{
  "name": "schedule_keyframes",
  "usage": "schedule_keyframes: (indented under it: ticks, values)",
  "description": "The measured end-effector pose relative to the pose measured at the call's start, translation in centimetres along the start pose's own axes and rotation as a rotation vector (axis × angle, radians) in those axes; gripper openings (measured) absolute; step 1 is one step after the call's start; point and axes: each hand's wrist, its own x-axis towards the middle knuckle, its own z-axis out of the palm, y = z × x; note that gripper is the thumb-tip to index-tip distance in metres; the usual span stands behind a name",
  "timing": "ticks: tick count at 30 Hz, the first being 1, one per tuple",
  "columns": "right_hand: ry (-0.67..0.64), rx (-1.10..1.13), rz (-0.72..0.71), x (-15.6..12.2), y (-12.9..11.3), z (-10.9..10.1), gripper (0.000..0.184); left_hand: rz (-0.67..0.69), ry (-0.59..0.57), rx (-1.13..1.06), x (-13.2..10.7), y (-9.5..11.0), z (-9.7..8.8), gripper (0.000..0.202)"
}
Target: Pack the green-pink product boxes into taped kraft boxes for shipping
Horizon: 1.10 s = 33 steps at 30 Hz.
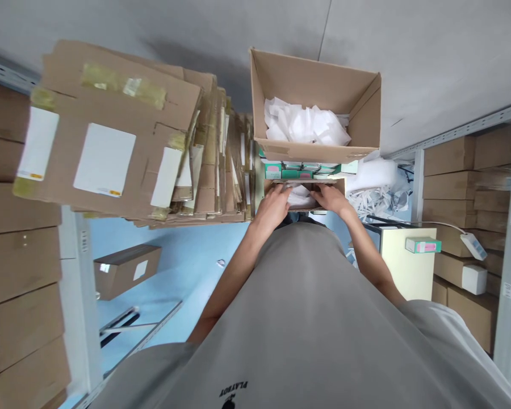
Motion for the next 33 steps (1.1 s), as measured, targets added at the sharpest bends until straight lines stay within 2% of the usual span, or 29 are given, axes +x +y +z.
schedule_keyframes:
  ticks: [2, 5, 7, 9, 11, 14, 16, 18, 20, 22, 24, 26, 28, 30, 33]
  values:
    - [-0.008, 0.014, -0.010, -0.7, 0.5, 0.3, 0.057, 0.021, 0.026, -0.027, 0.1, 0.0, 0.3, 0.062]
    - [-0.064, 0.051, -0.072, -1.9, 0.7, 0.5, 0.051, 0.064, 0.006, -0.062, 0.2, -0.1, 0.4, 0.062]
    - [-0.090, 0.083, -0.120, -3.1, 0.6, 0.0, 0.043, 0.076, -0.031, -0.057, 0.1, 0.0, -0.1, 0.057]
    - [-0.058, 0.138, -0.183, -4.9, 0.3, -1.2, 0.036, 0.090, -0.044, -0.056, -0.3, 0.5, -1.1, 0.053]
    - [0.063, 0.222, -0.285, -6.9, -0.1, -3.4, 0.032, 0.139, 0.020, -0.094, -0.7, 1.3, -2.9, 0.048]
    - [0.385, 0.274, -0.403, -8.6, -0.9, -8.4, 0.029, 0.253, 0.258, -0.172, -0.7, 3.3, -6.8, 0.038]
    - [0.573, 0.189, -0.374, -7.2, -1.3, -12.3, 0.029, 0.287, 0.438, -0.181, 0.4, 4.6, -9.5, 0.036]
    - [0.643, 0.048, -0.261, -3.8, -1.7, -15.9, 0.031, 0.295, 0.565, -0.140, 2.3, 5.6, -11.5, 0.037]
    - [0.582, -0.114, -0.111, 0.7, -2.0, -18.6, 0.035, 0.289, 0.575, -0.087, 4.4, 6.1, -12.5, 0.035]
    - [0.340, -0.229, 0.067, 4.9, -2.1, -20.3, 0.042, 0.260, 0.540, -0.077, 5.9, 6.2, -12.6, 0.032]
    - [0.066, -0.212, 0.166, 7.6, -2.1, -21.0, 0.049, 0.236, 0.509, -0.108, 6.7, 6.1, -12.0, 0.031]
    - [-0.045, -0.194, 0.184, 8.6, -1.9, -20.9, 0.049, 0.233, 0.503, -0.143, 6.7, 5.9, -11.3, 0.030]
    - [0.022, -0.238, 0.131, 8.4, -1.8, -20.6, 0.042, 0.238, 0.512, -0.164, 6.4, 5.8, -10.8, 0.030]
    - [0.154, -0.305, 0.048, 7.5, -1.9, -20.4, 0.034, 0.236, 0.520, -0.178, 6.0, 5.7, -10.7, 0.030]
    - [0.350, -0.362, -0.047, 5.1, -1.9, -20.1, 0.032, 0.237, 0.524, -0.195, 5.5, 5.4, -10.7, 0.031]
